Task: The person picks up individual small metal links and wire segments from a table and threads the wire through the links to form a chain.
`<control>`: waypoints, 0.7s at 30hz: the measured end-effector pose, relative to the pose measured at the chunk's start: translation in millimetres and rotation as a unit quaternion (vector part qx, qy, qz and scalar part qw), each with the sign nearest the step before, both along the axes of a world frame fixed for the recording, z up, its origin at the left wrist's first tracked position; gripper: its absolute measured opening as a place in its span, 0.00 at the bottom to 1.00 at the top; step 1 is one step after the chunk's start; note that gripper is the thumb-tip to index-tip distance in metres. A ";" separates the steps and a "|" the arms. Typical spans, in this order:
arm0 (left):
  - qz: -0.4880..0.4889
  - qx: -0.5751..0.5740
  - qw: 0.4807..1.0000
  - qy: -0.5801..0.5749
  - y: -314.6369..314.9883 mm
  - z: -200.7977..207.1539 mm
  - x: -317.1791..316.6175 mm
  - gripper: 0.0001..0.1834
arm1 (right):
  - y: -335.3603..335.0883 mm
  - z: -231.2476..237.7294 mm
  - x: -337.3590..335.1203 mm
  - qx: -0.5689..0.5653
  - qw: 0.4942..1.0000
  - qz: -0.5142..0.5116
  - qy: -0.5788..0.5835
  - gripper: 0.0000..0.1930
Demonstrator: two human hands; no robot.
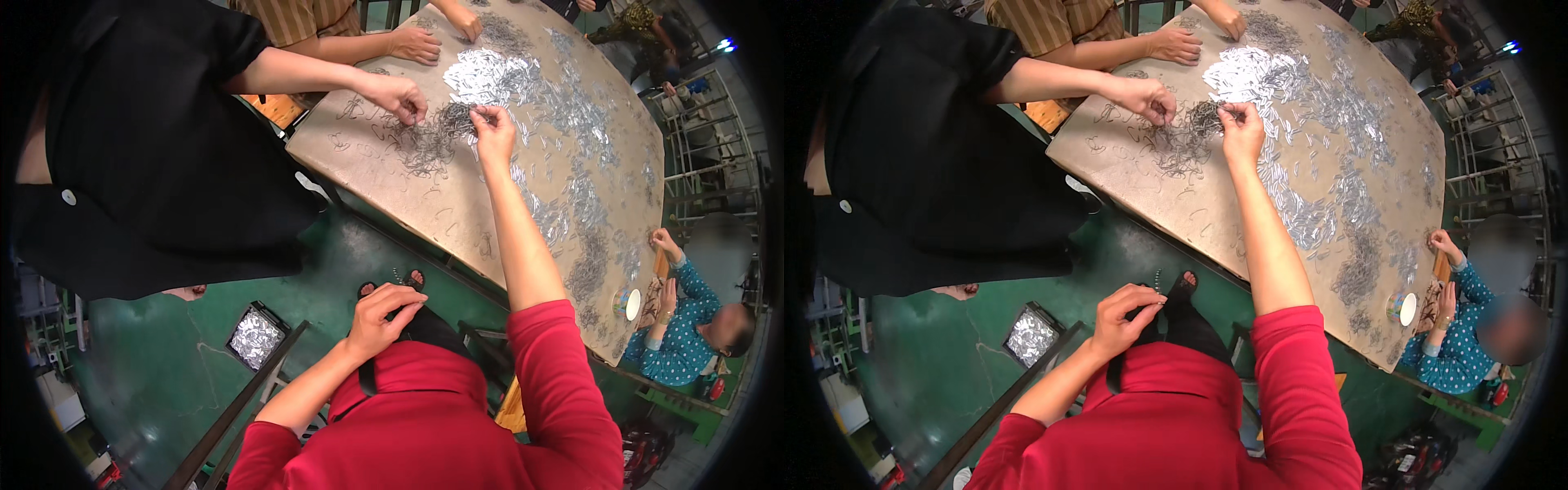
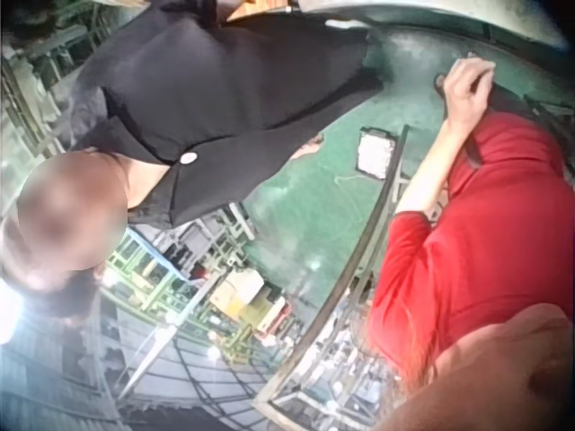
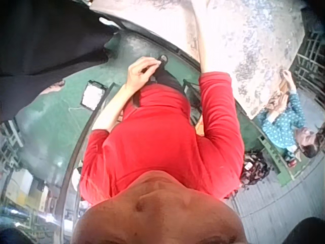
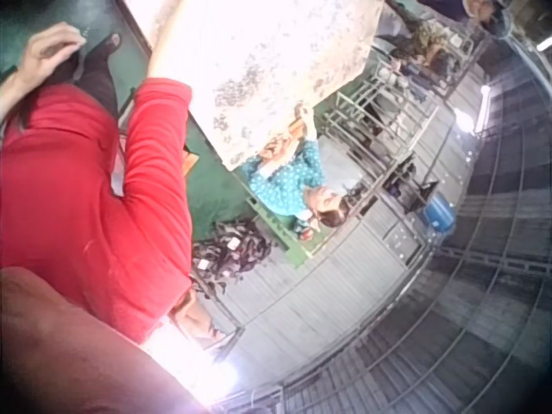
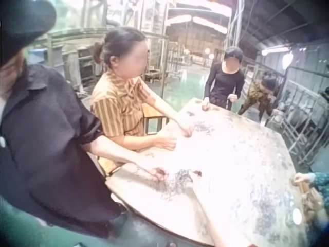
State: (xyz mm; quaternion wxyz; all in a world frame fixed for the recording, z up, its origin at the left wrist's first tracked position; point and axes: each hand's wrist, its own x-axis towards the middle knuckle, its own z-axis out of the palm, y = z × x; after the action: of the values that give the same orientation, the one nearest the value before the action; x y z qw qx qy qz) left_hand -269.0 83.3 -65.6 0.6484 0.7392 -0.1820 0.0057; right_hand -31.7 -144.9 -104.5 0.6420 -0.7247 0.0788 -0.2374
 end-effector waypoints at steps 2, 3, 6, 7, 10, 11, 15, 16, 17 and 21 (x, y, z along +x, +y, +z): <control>0.002 0.004 1.000 -0.005 1.9 -0.2 0.3 0.08 | 1.7 5.9 -0.9 -0.031 0.999 0.021 0.036 0.05; 0.001 0.001 1.000 0.000 1.5 0.0 1.1 0.09 | 2.4 10.7 -0.7 -0.062 0.995 0.043 0.070 0.05; -0.002 0.002 1.000 -0.001 -0.1 0.3 5.3 0.09 | -1.6 9.6 3.5 -0.059 0.998 -0.001 0.039 0.05; -0.003 0.006 1.000 -0.006 -1.2 0.7 7.1 0.09 | -4.6 9.1 3.7 -0.059 0.997 -0.007 0.038 0.05; -0.012 0.007 1.000 -0.013 -6.6 0.6 8.0 0.09 | -9.9 19.0 -3.6 -0.141 0.990 -0.019 0.002 0.06; -0.003 0.013 1.000 -0.023 -6.6 2.3 8.8 0.09 | -6.0 10.5 2.5 -0.067 0.997 0.015 0.018 0.07; -0.001 0.014 1.000 -0.007 -5.7 0.4 6.8 0.09 | 6.3 -0.9 6.0 -0.137 0.987 -0.013 0.078 0.07; -0.006 0.013 1.000 -0.005 -7.1 1.6 7.0 0.09 | 0.8 -12.9 5.5 -0.119 0.988 -0.007 0.098 0.08; -0.010 0.011 1.000 -0.002 -8.4 2.4 7.2 0.09 | -4.3 -24.0 6.5 -0.101 0.988 0.000 0.117 0.09; -0.022 0.023 0.999 -0.009 -2.4 1.1 6.6 0.09 | -1.5 -33.0 -21.1 -0.172 0.969 0.025 0.178 0.14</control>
State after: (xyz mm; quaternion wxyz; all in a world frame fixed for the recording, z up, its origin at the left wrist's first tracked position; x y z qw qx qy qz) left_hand -262.4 80.9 -64.5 0.6295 0.7498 -0.2038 -0.0060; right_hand -52.7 -146.4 -137.6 0.4890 -0.8567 0.1317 -0.0984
